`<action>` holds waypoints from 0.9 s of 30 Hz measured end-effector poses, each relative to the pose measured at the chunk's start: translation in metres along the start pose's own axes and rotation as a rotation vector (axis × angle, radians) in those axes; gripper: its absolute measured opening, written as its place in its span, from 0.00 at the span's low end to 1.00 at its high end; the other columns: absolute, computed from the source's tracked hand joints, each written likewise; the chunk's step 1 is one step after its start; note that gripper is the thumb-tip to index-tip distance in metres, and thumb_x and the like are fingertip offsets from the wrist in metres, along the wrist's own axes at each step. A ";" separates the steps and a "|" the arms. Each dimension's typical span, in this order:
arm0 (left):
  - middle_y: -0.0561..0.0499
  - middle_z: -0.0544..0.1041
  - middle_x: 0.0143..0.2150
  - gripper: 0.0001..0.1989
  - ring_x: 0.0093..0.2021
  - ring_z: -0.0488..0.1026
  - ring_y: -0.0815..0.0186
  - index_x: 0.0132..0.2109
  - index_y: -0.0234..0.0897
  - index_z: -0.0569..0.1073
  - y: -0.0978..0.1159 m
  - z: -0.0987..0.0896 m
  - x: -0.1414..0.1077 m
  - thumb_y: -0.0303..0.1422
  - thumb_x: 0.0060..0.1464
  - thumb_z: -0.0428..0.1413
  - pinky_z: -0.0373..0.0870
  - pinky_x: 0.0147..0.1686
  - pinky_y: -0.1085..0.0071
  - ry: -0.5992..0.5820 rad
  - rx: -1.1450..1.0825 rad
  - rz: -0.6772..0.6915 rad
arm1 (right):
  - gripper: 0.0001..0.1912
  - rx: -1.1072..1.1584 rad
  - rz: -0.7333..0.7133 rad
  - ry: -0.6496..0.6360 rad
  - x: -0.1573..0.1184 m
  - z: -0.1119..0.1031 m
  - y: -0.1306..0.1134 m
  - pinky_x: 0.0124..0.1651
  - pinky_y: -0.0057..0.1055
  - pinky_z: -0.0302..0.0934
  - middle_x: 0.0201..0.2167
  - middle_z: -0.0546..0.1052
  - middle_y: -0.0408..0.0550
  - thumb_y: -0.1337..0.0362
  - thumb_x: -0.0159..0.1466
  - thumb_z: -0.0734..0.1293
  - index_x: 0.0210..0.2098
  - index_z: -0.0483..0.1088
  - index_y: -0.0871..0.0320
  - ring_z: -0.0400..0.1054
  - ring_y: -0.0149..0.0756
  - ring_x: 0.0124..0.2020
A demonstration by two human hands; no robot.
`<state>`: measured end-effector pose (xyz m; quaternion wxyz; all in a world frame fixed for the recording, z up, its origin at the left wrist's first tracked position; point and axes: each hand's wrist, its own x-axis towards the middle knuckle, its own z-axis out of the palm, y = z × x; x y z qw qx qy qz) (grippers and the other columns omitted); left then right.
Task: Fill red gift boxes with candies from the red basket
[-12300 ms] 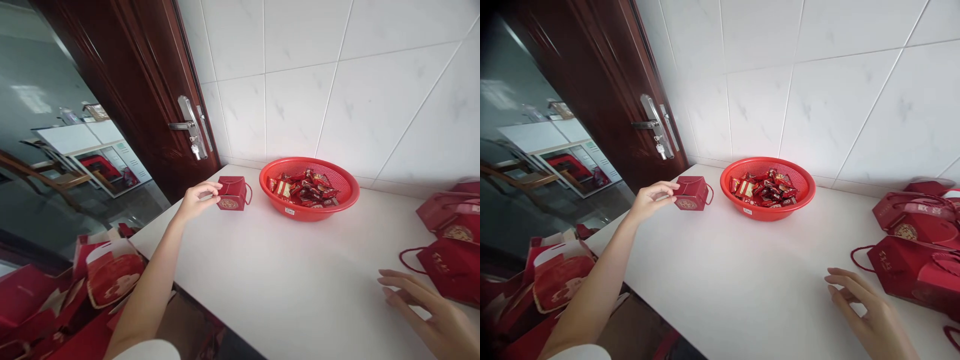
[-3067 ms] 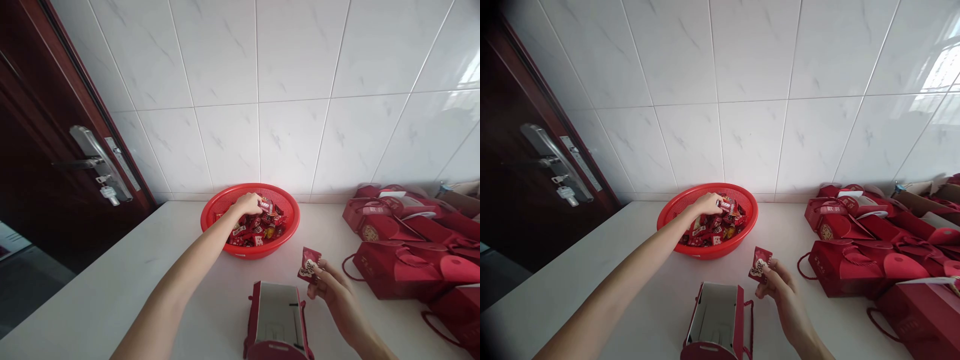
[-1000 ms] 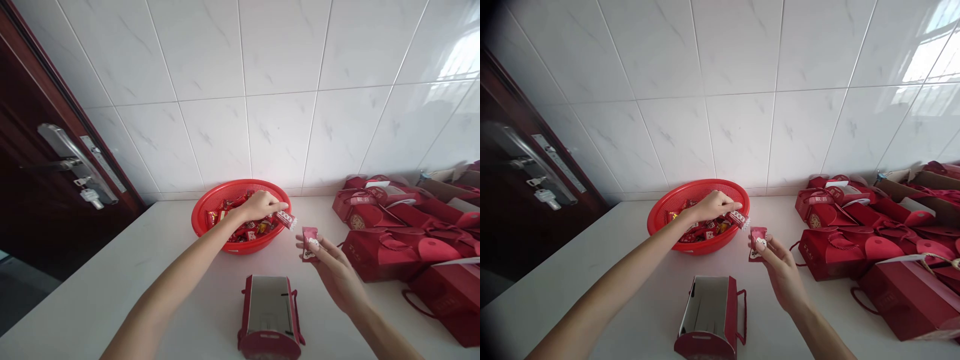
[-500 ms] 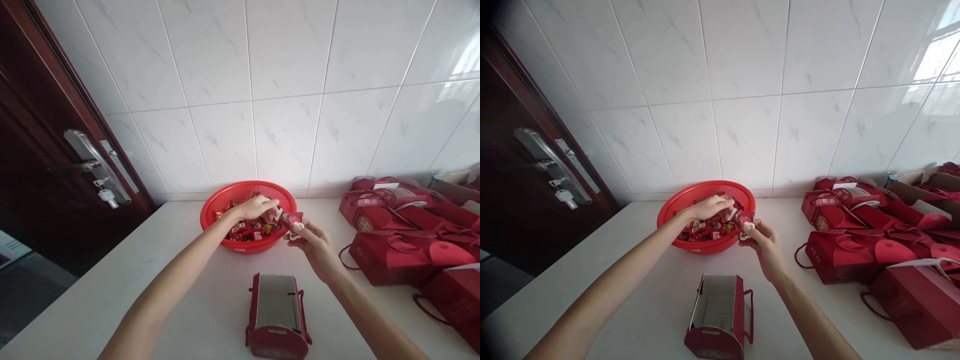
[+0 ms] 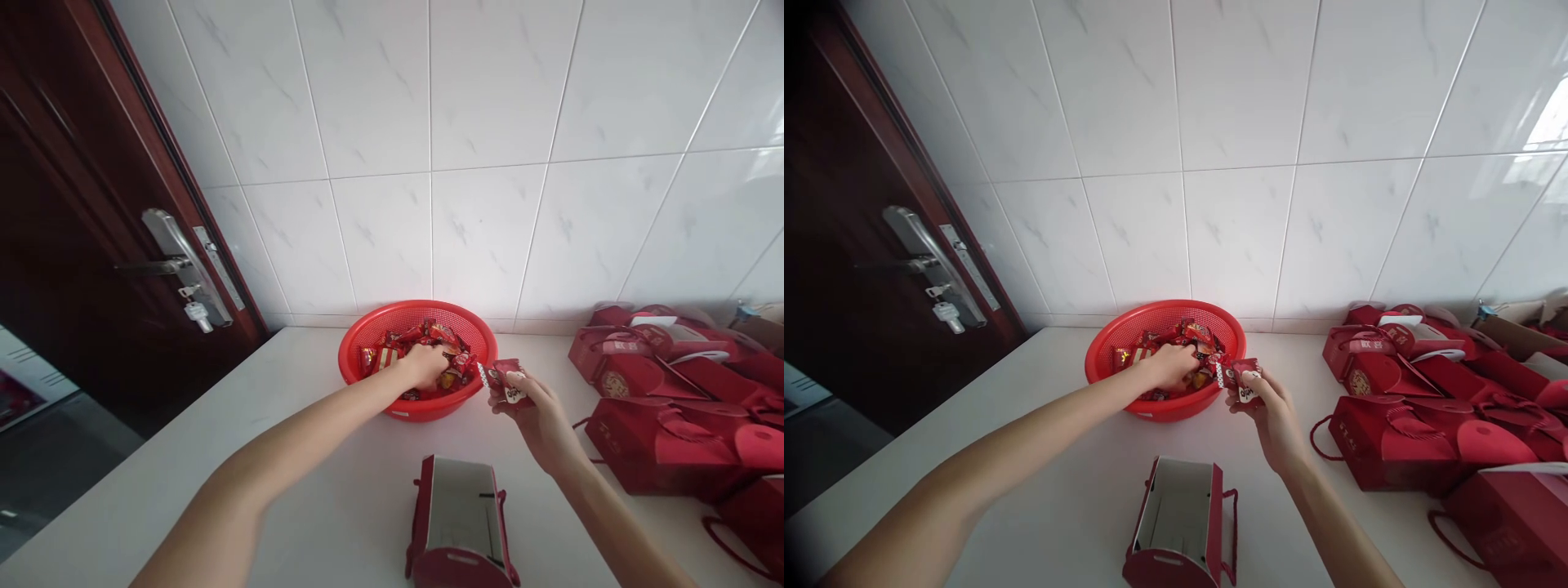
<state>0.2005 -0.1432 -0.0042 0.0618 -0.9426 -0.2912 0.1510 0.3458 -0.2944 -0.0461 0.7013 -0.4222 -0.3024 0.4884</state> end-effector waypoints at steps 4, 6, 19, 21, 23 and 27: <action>0.36 0.78 0.51 0.13 0.48 0.79 0.47 0.46 0.35 0.81 -0.013 0.000 0.002 0.23 0.55 0.56 0.78 0.44 0.57 0.021 -0.009 -0.083 | 0.18 -0.030 -0.023 -0.036 -0.001 -0.002 -0.003 0.32 0.32 0.65 0.29 0.77 0.46 0.50 0.50 0.79 0.30 0.79 0.57 0.68 0.32 0.26; 0.36 0.78 0.51 0.14 0.48 0.79 0.47 0.45 0.35 0.81 -0.017 0.002 0.002 0.22 0.54 0.56 0.78 0.43 0.57 0.024 -0.020 -0.095 | 0.18 -0.051 -0.037 -0.047 -0.002 -0.001 -0.005 0.32 0.31 0.64 0.31 0.77 0.45 0.50 0.50 0.80 0.31 0.78 0.57 0.68 0.31 0.26; 0.46 0.80 0.52 0.25 0.54 0.76 0.55 0.48 0.45 0.84 -0.034 -0.004 -0.010 0.16 0.49 0.56 0.75 0.48 0.66 0.132 -0.117 -0.175 | 0.24 -0.112 -0.050 -0.016 -0.002 -0.004 -0.003 0.34 0.35 0.63 0.34 0.80 0.43 0.49 0.54 0.78 0.42 0.71 0.54 0.68 0.31 0.23; 0.43 0.79 0.52 0.26 0.56 0.74 0.52 0.51 0.44 0.83 -0.037 -0.005 -0.012 0.16 0.50 0.55 0.73 0.51 0.64 0.151 -0.102 -0.200 | 0.24 -0.117 -0.054 -0.027 -0.001 -0.003 -0.004 0.35 0.35 0.63 0.34 0.80 0.44 0.49 0.54 0.78 0.42 0.73 0.55 0.68 0.31 0.23; 0.41 0.78 0.51 0.28 0.57 0.73 0.51 0.53 0.42 0.82 -0.043 -0.005 -0.016 0.15 0.50 0.55 0.72 0.52 0.63 0.161 -0.094 -0.211 | 0.23 -0.119 -0.063 -0.036 -0.001 -0.003 -0.005 0.34 0.35 0.63 0.35 0.79 0.44 0.48 0.54 0.78 0.41 0.74 0.55 0.68 0.31 0.23; 0.42 0.77 0.53 0.27 0.55 0.74 0.55 0.57 0.43 0.79 -0.056 -0.005 -0.027 0.20 0.51 0.58 0.72 0.49 0.68 0.172 -0.125 -0.177 | 0.21 -0.100 -0.076 -0.033 -0.002 -0.001 -0.009 0.33 0.34 0.64 0.34 0.78 0.43 0.49 0.53 0.78 0.38 0.76 0.55 0.67 0.30 0.24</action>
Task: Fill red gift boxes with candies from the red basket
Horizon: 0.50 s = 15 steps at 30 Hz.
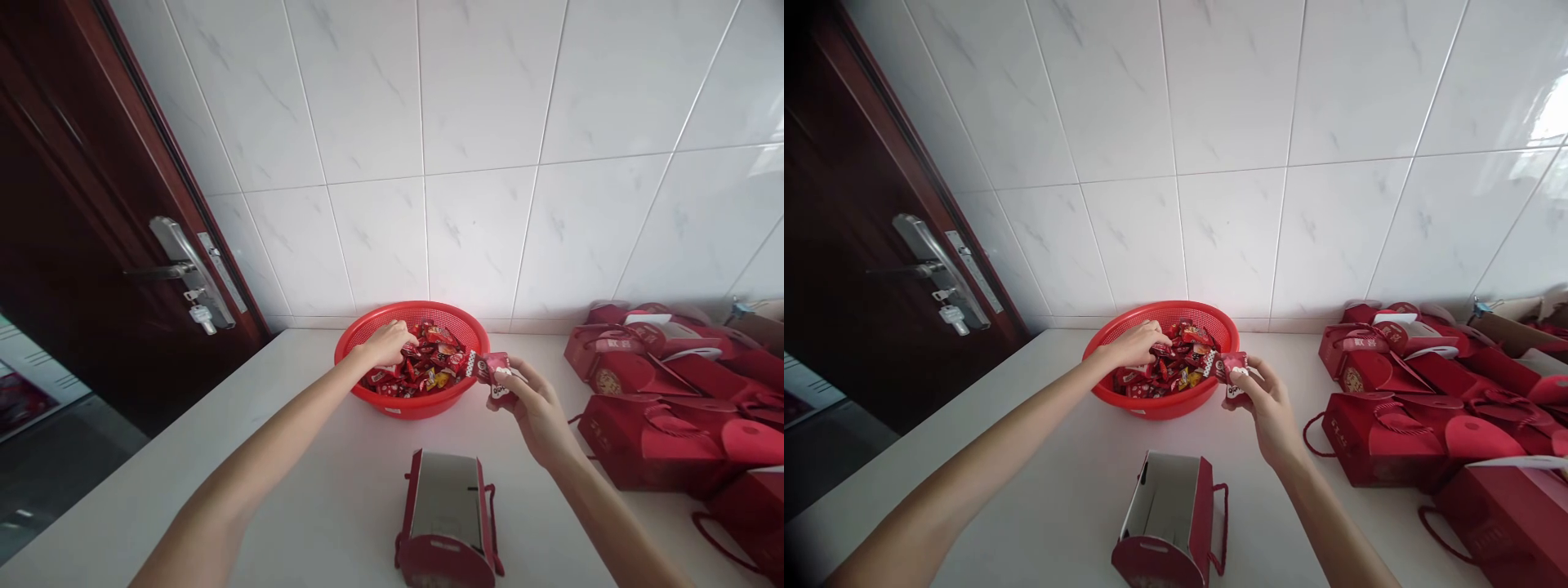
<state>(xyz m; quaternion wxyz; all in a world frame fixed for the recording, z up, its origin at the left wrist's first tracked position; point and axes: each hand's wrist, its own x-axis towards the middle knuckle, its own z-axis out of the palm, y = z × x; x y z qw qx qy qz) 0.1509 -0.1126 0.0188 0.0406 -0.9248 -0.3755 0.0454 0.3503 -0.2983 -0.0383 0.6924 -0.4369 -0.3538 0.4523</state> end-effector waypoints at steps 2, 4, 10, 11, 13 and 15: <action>0.45 0.77 0.52 0.21 0.51 0.76 0.58 0.55 0.44 0.80 -0.004 -0.002 -0.008 0.27 0.53 0.60 0.72 0.46 0.70 -0.018 -0.066 0.032 | 0.21 0.007 -0.002 0.004 0.000 0.001 -0.002 0.33 0.34 0.65 0.33 0.77 0.42 0.49 0.52 0.79 0.37 0.76 0.55 0.67 0.30 0.24; 0.47 0.80 0.47 0.13 0.47 0.78 0.57 0.47 0.44 0.82 -0.005 -0.001 -0.017 0.33 0.53 0.61 0.72 0.43 0.69 -0.137 -0.105 0.027 | 0.20 0.012 0.000 0.001 -0.001 0.001 -0.004 0.33 0.34 0.65 0.32 0.77 0.42 0.49 0.53 0.79 0.37 0.76 0.55 0.67 0.30 0.24; 0.35 0.79 0.52 0.21 0.56 0.73 0.38 0.47 0.40 0.79 0.009 0.015 -0.028 0.28 0.43 0.64 0.72 0.49 0.47 -0.287 -0.015 -0.110 | 0.19 0.021 0.013 -0.011 -0.002 0.004 -0.003 0.33 0.34 0.66 0.33 0.77 0.43 0.50 0.52 0.79 0.36 0.76 0.55 0.67 0.30 0.24; 0.33 0.78 0.53 0.23 0.58 0.71 0.36 0.48 0.40 0.78 0.011 0.019 -0.026 0.27 0.42 0.64 0.71 0.49 0.45 -0.276 -0.017 -0.119 | 0.19 0.018 0.015 -0.011 -0.003 0.004 -0.002 0.33 0.34 0.66 0.33 0.77 0.43 0.50 0.52 0.79 0.36 0.76 0.55 0.67 0.30 0.24; 0.33 0.77 0.53 0.23 0.59 0.70 0.36 0.48 0.40 0.77 0.012 0.023 -0.022 0.26 0.40 0.64 0.70 0.50 0.44 -0.256 -0.039 -0.121 | 0.19 0.012 0.014 -0.011 -0.004 0.005 -0.002 0.33 0.34 0.66 0.34 0.77 0.44 0.50 0.52 0.79 0.36 0.76 0.55 0.67 0.30 0.24; 0.34 0.78 0.51 0.19 0.55 0.73 0.38 0.44 0.38 0.77 0.009 0.024 -0.020 0.27 0.41 0.64 0.71 0.49 0.46 -0.239 -0.082 -0.109 | 0.19 0.008 0.008 -0.014 -0.005 0.006 -0.003 0.33 0.33 0.66 0.34 0.77 0.44 0.50 0.53 0.79 0.36 0.76 0.55 0.67 0.30 0.25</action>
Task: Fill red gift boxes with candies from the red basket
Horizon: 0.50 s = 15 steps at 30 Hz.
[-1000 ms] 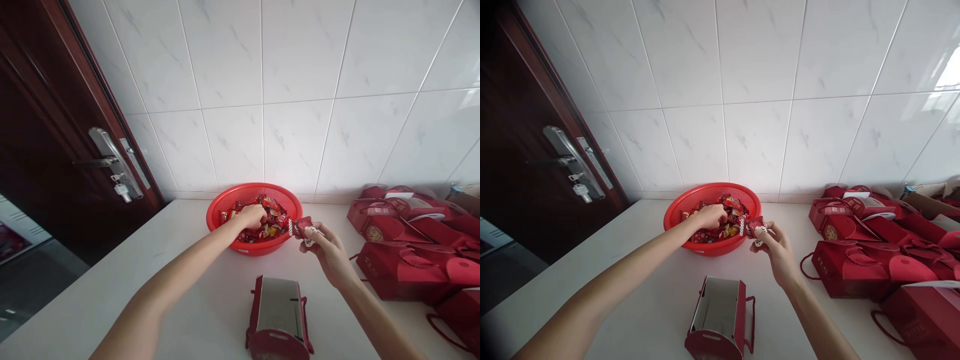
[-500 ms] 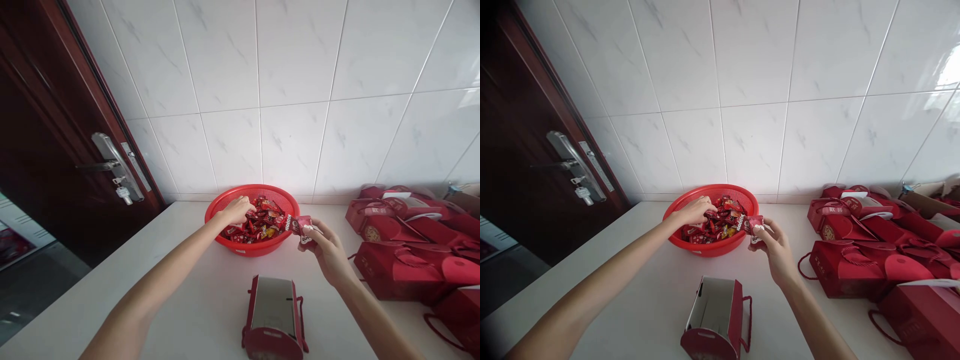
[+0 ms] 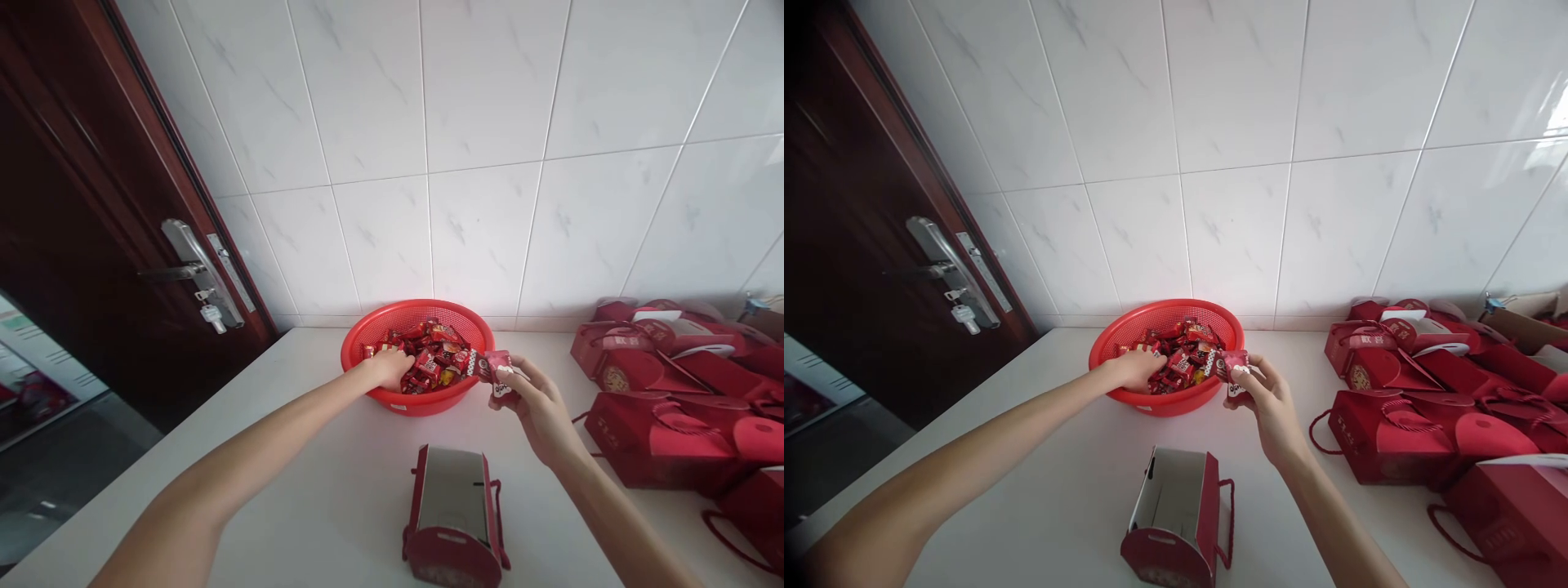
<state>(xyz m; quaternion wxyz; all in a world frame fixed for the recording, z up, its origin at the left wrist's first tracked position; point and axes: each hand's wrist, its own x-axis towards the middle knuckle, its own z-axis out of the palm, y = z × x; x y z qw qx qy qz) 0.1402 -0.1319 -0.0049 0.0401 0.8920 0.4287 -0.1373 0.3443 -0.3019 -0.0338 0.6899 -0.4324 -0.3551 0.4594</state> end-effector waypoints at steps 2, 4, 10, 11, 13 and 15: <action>0.37 0.80 0.47 0.14 0.49 0.76 0.43 0.42 0.38 0.77 -0.007 -0.002 0.001 0.29 0.45 0.64 0.71 0.48 0.50 0.016 -0.066 0.019 | 0.19 -0.003 -0.003 -0.002 -0.001 0.001 -0.001 0.32 0.33 0.66 0.34 0.77 0.44 0.50 0.53 0.78 0.36 0.76 0.56 0.66 0.30 0.25; 0.42 0.81 0.43 0.11 0.46 0.78 0.48 0.42 0.39 0.78 -0.015 -0.003 0.001 0.32 0.49 0.63 0.72 0.46 0.56 0.045 -0.152 0.032 | 0.19 -0.007 -0.001 -0.005 -0.001 0.002 0.000 0.32 0.34 0.66 0.34 0.77 0.44 0.49 0.53 0.78 0.35 0.75 0.56 0.67 0.30 0.25; 0.48 0.82 0.35 0.10 0.37 0.79 0.61 0.44 0.35 0.78 -0.030 0.001 0.008 0.33 0.58 0.56 0.71 0.37 0.70 0.181 -0.445 0.063 | 0.20 -0.020 0.019 -0.010 0.000 0.003 0.005 0.33 0.34 0.66 0.35 0.78 0.45 0.49 0.53 0.78 0.36 0.76 0.56 0.67 0.30 0.24; 0.49 0.82 0.34 0.10 0.35 0.79 0.61 0.45 0.35 0.78 -0.031 0.003 0.010 0.33 0.58 0.56 0.70 0.36 0.71 0.206 -0.487 0.066 | 0.20 -0.021 0.024 -0.012 0.000 0.003 0.006 0.33 0.34 0.66 0.35 0.78 0.45 0.49 0.53 0.78 0.36 0.77 0.56 0.67 0.31 0.24; 0.49 0.81 0.32 0.12 0.32 0.78 0.62 0.45 0.34 0.78 -0.032 0.005 0.013 0.35 0.59 0.55 0.69 0.34 0.70 0.253 -0.561 0.075 | 0.20 -0.023 0.028 -0.018 0.000 0.003 0.008 0.33 0.34 0.66 0.36 0.79 0.46 0.49 0.52 0.78 0.37 0.78 0.56 0.67 0.31 0.25; 0.49 0.81 0.32 0.13 0.30 0.77 0.63 0.46 0.34 0.77 -0.033 0.007 0.016 0.37 0.59 0.56 0.68 0.32 0.71 0.294 -0.623 0.087 | 0.20 -0.026 0.028 -0.026 -0.001 0.003 0.009 0.34 0.34 0.66 0.36 0.79 0.46 0.49 0.53 0.78 0.37 0.78 0.56 0.68 0.31 0.25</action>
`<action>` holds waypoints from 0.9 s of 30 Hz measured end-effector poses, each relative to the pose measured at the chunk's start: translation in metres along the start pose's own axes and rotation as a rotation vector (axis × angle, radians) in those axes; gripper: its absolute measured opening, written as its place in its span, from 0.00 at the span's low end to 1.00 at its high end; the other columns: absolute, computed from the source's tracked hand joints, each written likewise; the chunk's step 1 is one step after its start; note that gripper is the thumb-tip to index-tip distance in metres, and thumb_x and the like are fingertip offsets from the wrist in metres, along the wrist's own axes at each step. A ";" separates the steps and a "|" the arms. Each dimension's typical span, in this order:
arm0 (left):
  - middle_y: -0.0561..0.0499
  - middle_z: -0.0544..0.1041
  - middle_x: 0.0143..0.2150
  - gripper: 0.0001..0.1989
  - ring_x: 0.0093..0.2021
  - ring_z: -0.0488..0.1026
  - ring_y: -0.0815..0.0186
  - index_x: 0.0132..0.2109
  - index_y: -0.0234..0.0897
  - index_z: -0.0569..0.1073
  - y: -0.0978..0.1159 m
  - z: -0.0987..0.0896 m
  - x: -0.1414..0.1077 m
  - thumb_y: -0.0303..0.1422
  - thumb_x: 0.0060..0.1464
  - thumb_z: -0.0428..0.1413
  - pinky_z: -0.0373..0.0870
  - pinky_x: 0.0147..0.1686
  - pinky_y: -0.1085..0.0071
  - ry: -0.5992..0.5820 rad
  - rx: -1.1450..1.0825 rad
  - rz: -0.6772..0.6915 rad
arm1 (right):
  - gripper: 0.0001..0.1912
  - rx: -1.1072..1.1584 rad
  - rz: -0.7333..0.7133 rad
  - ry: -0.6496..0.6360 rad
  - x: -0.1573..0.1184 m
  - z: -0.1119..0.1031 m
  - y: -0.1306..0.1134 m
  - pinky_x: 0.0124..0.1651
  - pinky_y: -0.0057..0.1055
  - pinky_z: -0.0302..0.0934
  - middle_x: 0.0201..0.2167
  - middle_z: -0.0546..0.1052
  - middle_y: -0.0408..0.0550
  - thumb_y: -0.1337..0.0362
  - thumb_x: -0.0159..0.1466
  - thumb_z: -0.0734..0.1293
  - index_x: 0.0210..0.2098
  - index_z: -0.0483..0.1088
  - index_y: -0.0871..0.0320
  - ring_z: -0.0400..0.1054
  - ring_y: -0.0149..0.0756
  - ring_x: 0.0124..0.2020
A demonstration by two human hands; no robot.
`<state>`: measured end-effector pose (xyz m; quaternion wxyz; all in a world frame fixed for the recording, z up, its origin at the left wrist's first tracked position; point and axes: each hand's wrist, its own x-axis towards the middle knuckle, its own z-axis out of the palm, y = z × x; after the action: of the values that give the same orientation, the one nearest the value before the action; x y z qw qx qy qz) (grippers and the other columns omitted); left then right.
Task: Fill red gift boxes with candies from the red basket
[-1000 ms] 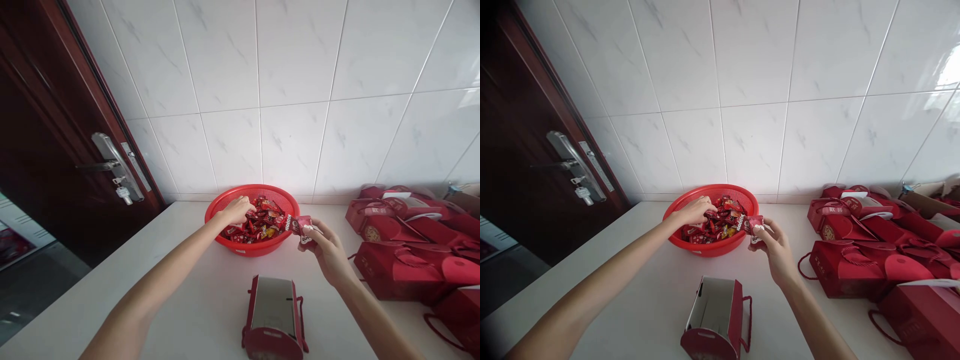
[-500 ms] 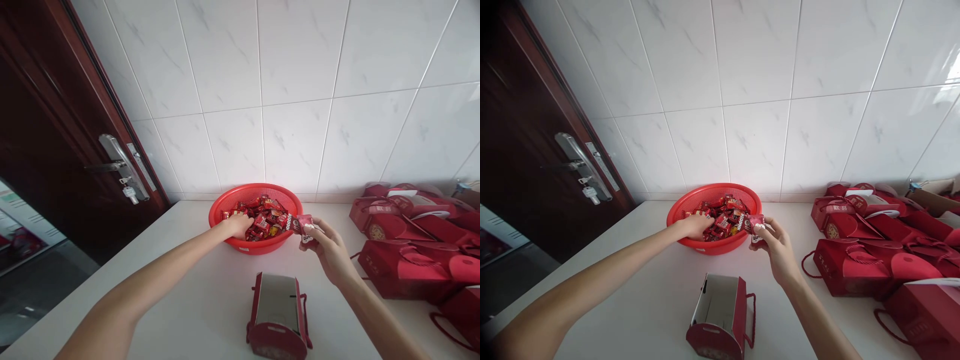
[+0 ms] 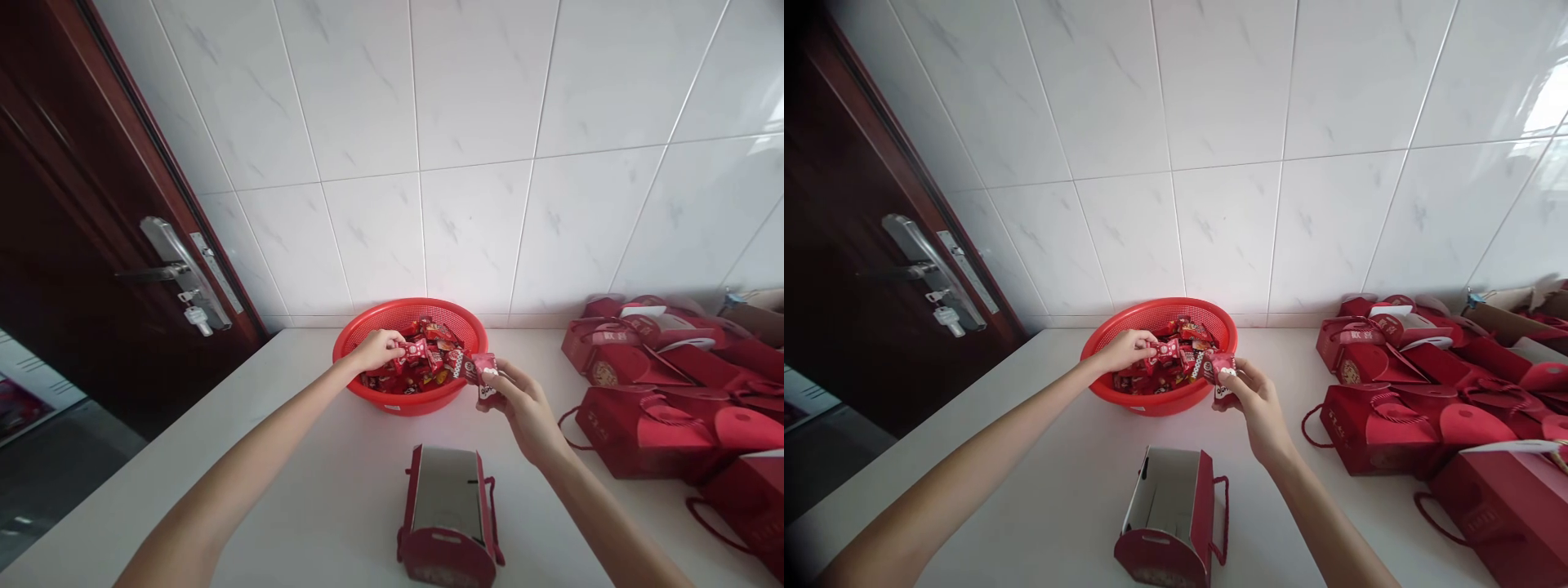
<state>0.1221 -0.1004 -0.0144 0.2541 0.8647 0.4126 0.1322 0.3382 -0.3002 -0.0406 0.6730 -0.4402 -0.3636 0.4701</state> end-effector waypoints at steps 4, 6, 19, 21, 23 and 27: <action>0.48 0.81 0.34 0.15 0.31 0.76 0.62 0.43 0.34 0.77 -0.004 0.000 0.002 0.42 0.57 0.57 0.67 0.28 0.71 0.037 -0.095 0.034 | 0.20 0.000 0.004 -0.002 -0.001 0.001 0.001 0.34 0.34 0.66 0.34 0.78 0.45 0.49 0.52 0.79 0.36 0.78 0.56 0.70 0.31 0.25; 0.49 0.80 0.34 0.15 0.32 0.75 0.63 0.42 0.35 0.77 -0.004 0.000 0.002 0.43 0.56 0.58 0.68 0.28 0.71 0.046 -0.126 0.053 | 0.21 0.006 0.006 0.002 -0.001 0.003 0.000 0.34 0.35 0.67 0.33 0.78 0.45 0.49 0.51 0.79 0.35 0.77 0.56 0.71 0.33 0.26; 0.47 0.82 0.41 0.17 0.30 0.77 0.66 0.38 0.36 0.73 0.018 -0.003 -0.012 0.46 0.52 0.63 0.78 0.38 0.64 0.118 -0.455 0.219 | 0.20 0.080 0.070 -0.032 -0.005 0.010 -0.002 0.32 0.32 0.70 0.35 0.79 0.46 0.51 0.52 0.79 0.35 0.72 0.57 0.76 0.36 0.29; 0.44 0.81 0.49 0.15 0.38 0.81 0.62 0.36 0.36 0.72 0.030 0.003 -0.021 0.44 0.54 0.62 0.79 0.44 0.61 0.178 -0.529 0.297 | 0.22 0.083 0.097 -0.028 -0.006 0.012 -0.004 0.31 0.32 0.70 0.37 0.80 0.47 0.50 0.51 0.80 0.37 0.72 0.56 0.76 0.36 0.29; 0.43 0.81 0.51 0.10 0.49 0.80 0.58 0.34 0.37 0.73 0.043 0.010 -0.032 0.38 0.55 0.62 0.77 0.50 0.60 0.261 -0.516 0.418 | 0.24 0.088 0.117 -0.035 -0.008 0.016 -0.008 0.31 0.33 0.70 0.38 0.80 0.47 0.49 0.51 0.80 0.40 0.72 0.55 0.77 0.37 0.30; 0.43 0.82 0.51 0.04 0.52 0.78 0.60 0.33 0.38 0.78 0.063 0.025 -0.051 0.28 0.57 0.60 0.77 0.51 0.63 0.370 -0.369 0.616 | 0.25 0.097 0.103 -0.057 -0.012 0.021 -0.012 0.33 0.34 0.72 0.40 0.79 0.47 0.48 0.53 0.78 0.43 0.74 0.54 0.76 0.37 0.33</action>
<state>0.1424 -0.1817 -0.0014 0.2751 0.8494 0.1421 0.4273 0.3191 -0.3088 -0.0231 0.6577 -0.4119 -0.3363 0.5336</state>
